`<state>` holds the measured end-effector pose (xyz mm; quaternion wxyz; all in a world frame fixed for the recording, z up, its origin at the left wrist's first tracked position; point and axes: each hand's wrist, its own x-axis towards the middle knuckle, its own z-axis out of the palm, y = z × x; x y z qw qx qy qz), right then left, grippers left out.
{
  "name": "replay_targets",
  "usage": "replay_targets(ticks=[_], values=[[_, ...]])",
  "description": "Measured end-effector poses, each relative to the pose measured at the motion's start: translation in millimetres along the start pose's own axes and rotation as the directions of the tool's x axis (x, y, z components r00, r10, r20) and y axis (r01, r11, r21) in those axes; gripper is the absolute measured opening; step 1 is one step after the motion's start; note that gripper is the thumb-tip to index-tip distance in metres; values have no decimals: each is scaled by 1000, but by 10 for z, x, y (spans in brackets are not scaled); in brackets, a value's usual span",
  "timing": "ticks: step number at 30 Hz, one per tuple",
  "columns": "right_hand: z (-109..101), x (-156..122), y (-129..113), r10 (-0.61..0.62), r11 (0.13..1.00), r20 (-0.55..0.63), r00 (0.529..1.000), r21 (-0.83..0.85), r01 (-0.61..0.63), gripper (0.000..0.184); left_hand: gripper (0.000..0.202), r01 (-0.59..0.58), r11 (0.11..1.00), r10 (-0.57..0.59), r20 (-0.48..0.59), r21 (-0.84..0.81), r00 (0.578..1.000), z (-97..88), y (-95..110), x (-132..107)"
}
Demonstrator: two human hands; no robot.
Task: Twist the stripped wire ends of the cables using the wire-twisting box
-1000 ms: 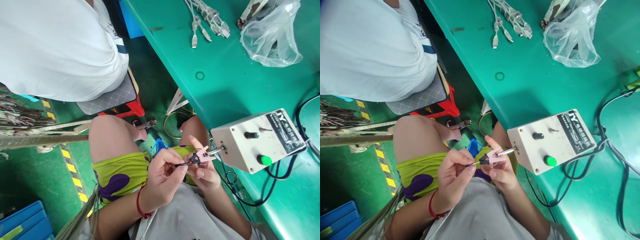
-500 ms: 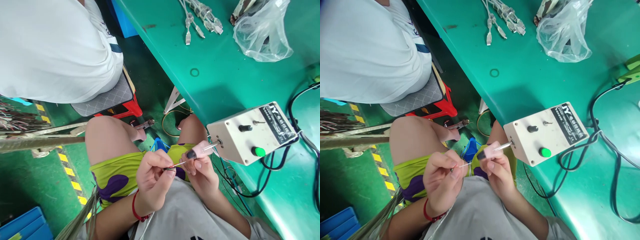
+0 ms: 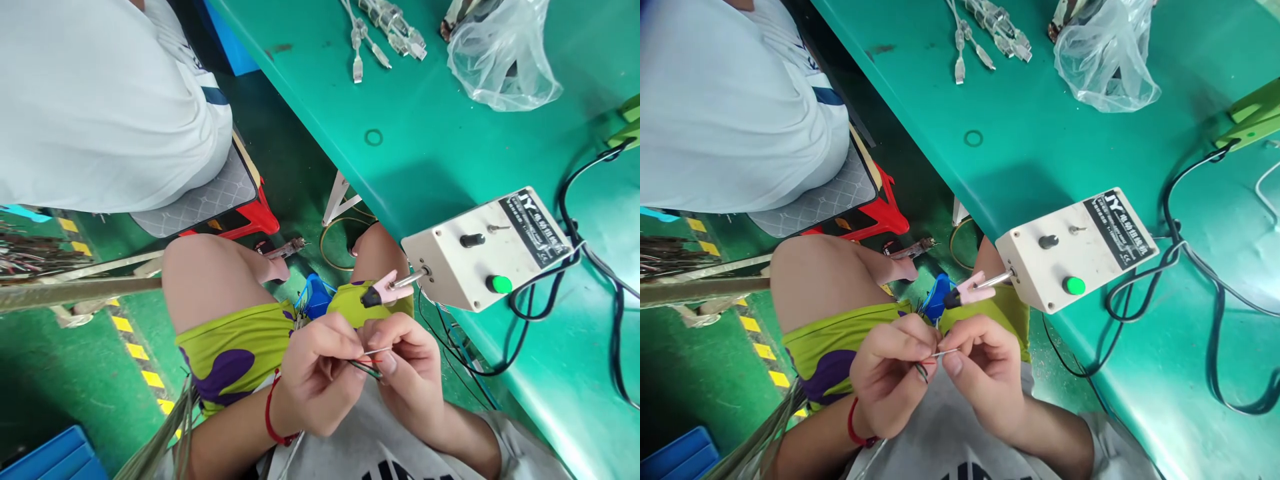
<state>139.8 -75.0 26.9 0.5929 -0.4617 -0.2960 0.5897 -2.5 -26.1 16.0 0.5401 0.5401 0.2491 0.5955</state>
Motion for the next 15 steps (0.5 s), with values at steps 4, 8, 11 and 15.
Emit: replay_targets(ticks=[4, 8, 11, 15], values=[[1, 29, -27, -5, 1000, -9, 1000, 26, 6, 16, 9, 11, 1000, -11, 0, -1, 1000, 9, -3, 17], [11, 56, -43, 2, 998, 35, 999, 56, -4, 13, 9, 10, 1000, -11, 18, 14, 1000, 6, -11, 27], [10, 56, -25, -4, 997, 47, 999, 72, 1, 11, 11, 15, 999, -15, 14, 49, 1000, -1, -14, 26], [-5, 55, 4, -38, 998, 44, 998, 59, 35, 8, 12, 4, 997, -5, 10, 77, 1000, 3, -16, 21]])
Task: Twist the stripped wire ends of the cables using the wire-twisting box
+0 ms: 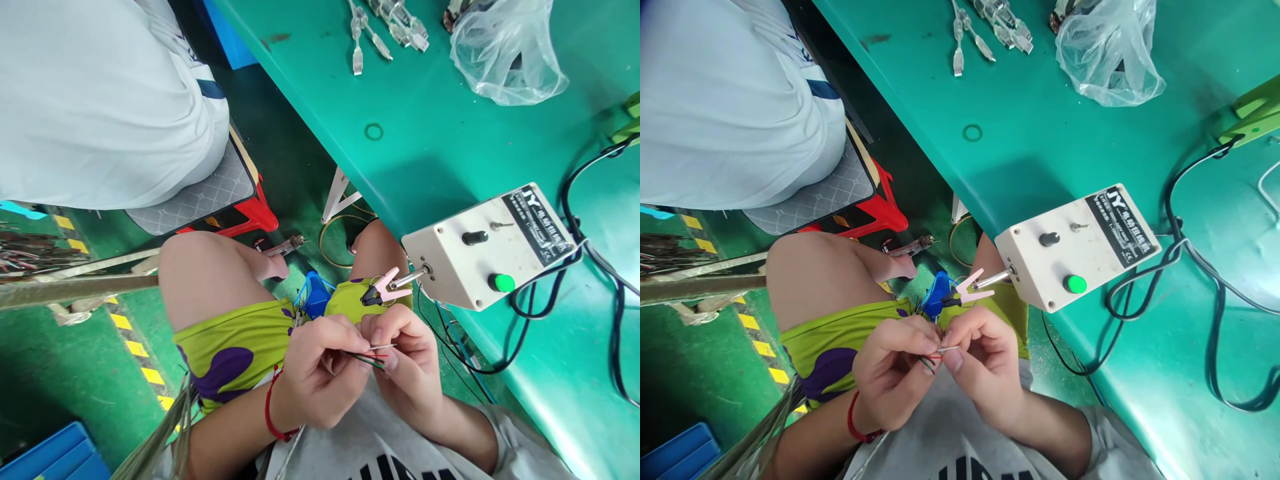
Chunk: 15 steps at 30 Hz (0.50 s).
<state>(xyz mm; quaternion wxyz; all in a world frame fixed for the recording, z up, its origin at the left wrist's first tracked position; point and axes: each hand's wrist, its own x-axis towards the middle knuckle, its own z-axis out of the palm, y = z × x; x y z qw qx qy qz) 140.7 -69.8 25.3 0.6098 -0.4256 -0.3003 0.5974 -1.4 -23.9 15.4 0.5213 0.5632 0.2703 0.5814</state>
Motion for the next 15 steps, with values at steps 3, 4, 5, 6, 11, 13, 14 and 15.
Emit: replay_targets(ticks=[3, 4, 5, 6, 11, 13, 14, 15], values=[[-9, 0, 8, 4, 1000, 2, 1000, -3, -4, 8, 12, 8, 1000, -8, 6, 18, 1000, -4, 3, 0], [-10, -1, 9, 5, 1000, 1, 1000, 0, -5, 7, 13, 9, 1000, -9, 9, 24, 1000, -8, 6, 1], [-7, -1, 8, 4, 1000, -2, 1000, 2, -4, 7, 13, 9, 999, -10, 12, 31, 1000, -13, 8, 1], [-3, 0, 5, 3, 1000, -6, 1000, 4, -3, 7, 14, 11, 999, -11, 14, 39, 1000, -17, 11, 1], [49, 21, -33, -4, 1000, -30, 1000, 5, 4, 10, 12, 2, 998, -3, 20, 64, 1000, -25, 15, -26], [76, 28, -54, -7, 1000, -41, 999, 10, 7, 12, 11, 4, 998, -5, 19, 64, 1000, -20, 5, -56], [87, 29, -63, -7, 1000, -52, 999, 9, 7, 13, 12, 7, 998, -8, 15, 62, 1000, -15, -2, -72], [96, 27, -70, -4, 1000, -64, 998, 6, 5, 14, 13, 5, 998, -5, 11, 55, 1000, -11, -10, -84]])
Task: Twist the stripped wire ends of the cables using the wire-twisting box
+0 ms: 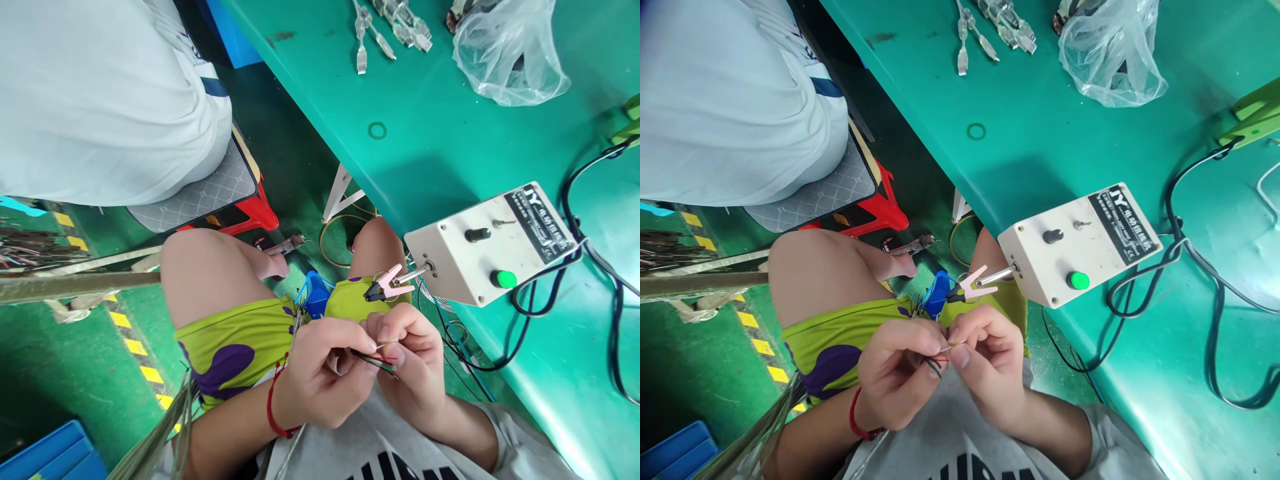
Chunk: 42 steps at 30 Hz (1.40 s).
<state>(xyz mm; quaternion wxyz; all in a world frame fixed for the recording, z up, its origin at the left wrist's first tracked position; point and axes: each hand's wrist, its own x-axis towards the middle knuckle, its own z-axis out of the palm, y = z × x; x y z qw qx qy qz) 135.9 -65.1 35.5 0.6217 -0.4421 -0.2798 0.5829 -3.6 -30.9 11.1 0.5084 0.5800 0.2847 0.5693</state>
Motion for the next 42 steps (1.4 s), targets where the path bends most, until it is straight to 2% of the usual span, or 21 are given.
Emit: replay_targets(ticks=[3, 7, 12, 18, 21, 24, 27, 31, 34, 42], values=[[7, -21, -12, 23, 1000, -43, 999, -8, -23, 18, 17, -46, 998, 46, 4, -37, 999, 17, -14, -2], [6, -57, -29, 91, 995, -57, 994, 39, -89, 18, 4, -105, 994, 108, 59, -44, 992, 35, 21, 59], [52, -84, -71, 194, 974, -19, 981, 124, -190, 20, 11, -116, 993, 118, 84, -27, 989, 42, 81, 93], [61, -89, -71, 219, 963, 37, 975, 154, -222, 16, 14, -165, 985, 170, 123, -47, 978, 47, 76, 100], [0, -87, -63, 90, 995, 16, 996, -32, -90, 13, 13, -165, 986, 165, 90, -1, 982, 58, 66, 76], [-74, -96, -55, -143, 944, 64, 988, -292, 156, 6, 11, -148, 988, 146, 42, 45, 988, 58, 57, 43], [-103, -97, -45, -329, 859, 155, 932, -362, 363, 10, 11, -93, 993, 91, 30, 68, 995, 41, 54, 33], [-55, -43, -56, -454, 780, 269, 850, -340, 525, 17, 12, -83, 988, 81, 20, 132, 997, 25, 56, 59], [-14, 6, -83, -472, 760, 281, 836, -351, 547, 13, 12, -94, 983, 93, 19, 155, 996, 17, 61, 67], [8, 15, -84, -366, 849, 189, 911, -334, 410, 8, 10, -41, 994, 39, 23, 103, 999, -18, 32, 52]])
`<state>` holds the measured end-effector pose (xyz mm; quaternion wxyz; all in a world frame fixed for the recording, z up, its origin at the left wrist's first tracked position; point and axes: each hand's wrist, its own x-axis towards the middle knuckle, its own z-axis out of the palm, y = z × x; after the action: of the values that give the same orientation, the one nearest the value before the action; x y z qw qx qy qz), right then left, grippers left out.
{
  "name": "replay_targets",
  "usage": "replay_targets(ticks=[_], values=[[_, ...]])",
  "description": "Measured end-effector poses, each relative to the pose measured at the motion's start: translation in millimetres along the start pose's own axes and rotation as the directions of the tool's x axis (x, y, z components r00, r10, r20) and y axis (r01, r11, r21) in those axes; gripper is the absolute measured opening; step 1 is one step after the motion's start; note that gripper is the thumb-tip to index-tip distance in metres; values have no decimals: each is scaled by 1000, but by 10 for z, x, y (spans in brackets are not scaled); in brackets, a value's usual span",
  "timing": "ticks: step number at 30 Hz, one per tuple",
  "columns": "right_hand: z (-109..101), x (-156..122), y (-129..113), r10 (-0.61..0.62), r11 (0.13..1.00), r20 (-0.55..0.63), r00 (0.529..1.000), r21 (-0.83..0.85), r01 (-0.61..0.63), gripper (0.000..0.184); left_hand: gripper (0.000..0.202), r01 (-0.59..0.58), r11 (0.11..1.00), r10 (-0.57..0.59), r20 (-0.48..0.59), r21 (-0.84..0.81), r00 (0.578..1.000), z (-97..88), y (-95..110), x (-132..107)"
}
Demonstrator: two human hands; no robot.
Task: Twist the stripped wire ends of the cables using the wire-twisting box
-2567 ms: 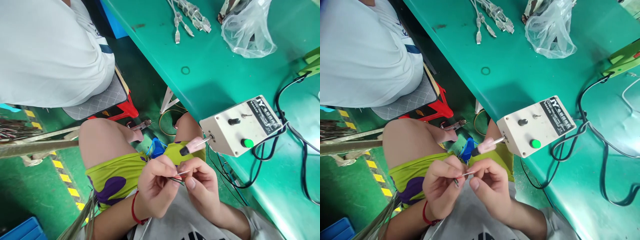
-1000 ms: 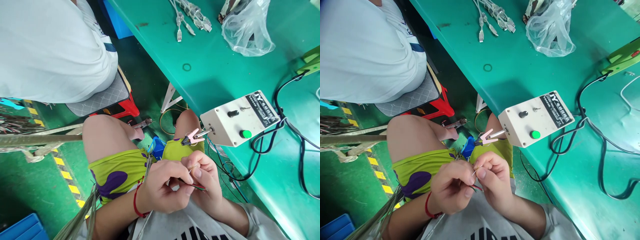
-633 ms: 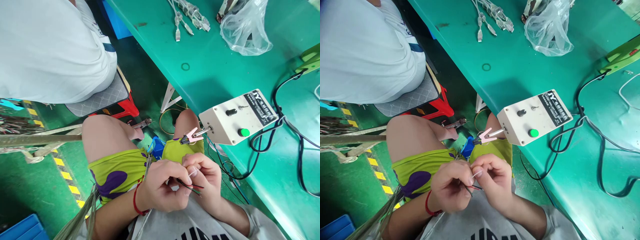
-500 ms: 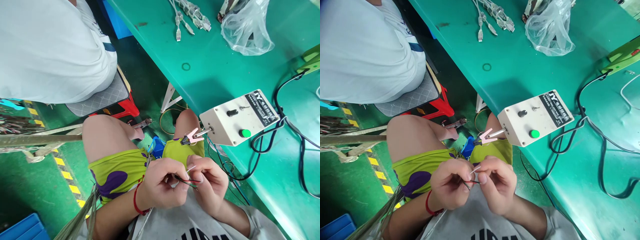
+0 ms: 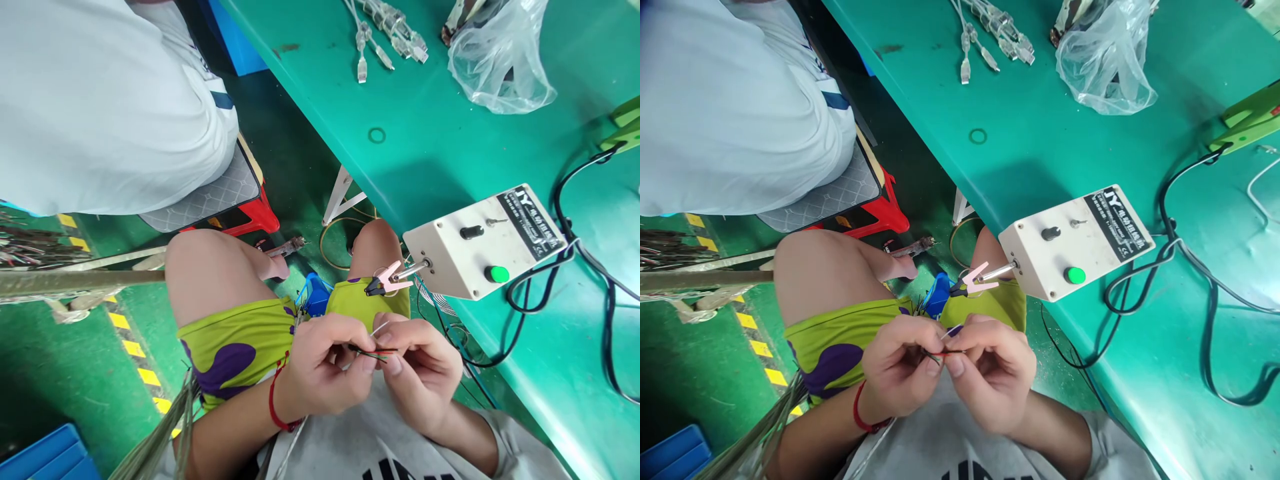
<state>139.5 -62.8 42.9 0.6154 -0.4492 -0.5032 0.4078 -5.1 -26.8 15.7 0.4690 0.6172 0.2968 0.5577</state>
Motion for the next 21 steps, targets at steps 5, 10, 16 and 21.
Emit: replay_targets(ticks=[5, 10, 16, 21], values=[[5, -28, 28, 143, 983, -42, 989, 124, -137, 5, 4, -83, 986, 86, 17, -144, 996, 16, -57, 9], [-20, -8, 14, 216, 967, -22, 976, 143, -210, 3, 1, -49, 991, 58, 69, -126, 996, -7, -63, -12], [-19, 61, 4, 40, 997, 10, 999, -62, -40, 8, 7, -77, 997, 76, -36, -10, 996, -32, -25, 5], [-22, 86, 26, -60, 995, 62, 996, -81, 65, 11, 3, -43, 996, 45, -22, 77, 999, -68, 10, -1]])
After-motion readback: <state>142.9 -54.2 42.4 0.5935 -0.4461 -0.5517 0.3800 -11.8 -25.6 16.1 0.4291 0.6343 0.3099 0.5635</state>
